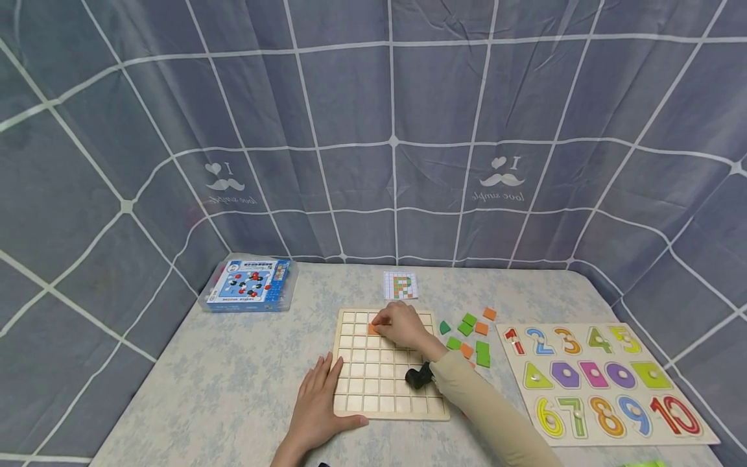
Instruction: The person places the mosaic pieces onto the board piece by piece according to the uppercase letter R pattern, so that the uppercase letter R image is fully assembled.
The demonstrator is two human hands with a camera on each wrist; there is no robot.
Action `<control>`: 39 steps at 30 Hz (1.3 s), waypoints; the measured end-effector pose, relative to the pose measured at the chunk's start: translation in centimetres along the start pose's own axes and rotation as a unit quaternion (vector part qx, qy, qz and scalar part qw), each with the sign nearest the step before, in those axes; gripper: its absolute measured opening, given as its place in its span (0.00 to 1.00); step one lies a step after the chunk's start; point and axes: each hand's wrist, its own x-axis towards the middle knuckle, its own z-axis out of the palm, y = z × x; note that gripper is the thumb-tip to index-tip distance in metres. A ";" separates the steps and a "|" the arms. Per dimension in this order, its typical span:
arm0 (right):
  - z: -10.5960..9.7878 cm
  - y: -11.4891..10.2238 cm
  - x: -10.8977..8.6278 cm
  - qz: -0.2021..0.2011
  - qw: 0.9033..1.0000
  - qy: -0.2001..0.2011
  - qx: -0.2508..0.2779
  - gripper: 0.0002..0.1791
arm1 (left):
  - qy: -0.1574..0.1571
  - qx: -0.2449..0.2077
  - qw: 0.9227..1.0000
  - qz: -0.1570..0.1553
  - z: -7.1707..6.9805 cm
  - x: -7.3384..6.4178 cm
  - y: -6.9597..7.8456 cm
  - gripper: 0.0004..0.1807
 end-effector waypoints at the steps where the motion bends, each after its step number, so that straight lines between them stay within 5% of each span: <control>1: 0.0 0.0 0.0 0.004 1.000 -0.002 -0.001 0.03 | -0.001 0.000 1.000 0.000 0.0 0.0 0.0 0.65; 15: -0.8 0.8 -0.8 -0.005 1.000 0.014 0.022 0.07 | -0.007 -0.003 1.000 -0.008 0.0 0.0 0.0 0.65; 31: -5.9 3.2 -3.5 0.024 0.991 0.132 0.025 0.09 | -0.001 -0.004 1.000 -0.002 0.0 0.0 0.1 0.64; 39: -8.4 5.4 -5.2 0.059 0.987 0.151 0.016 0.09 | -0.002 -0.008 1.000 -0.004 -0.2 -0.1 0.3 0.64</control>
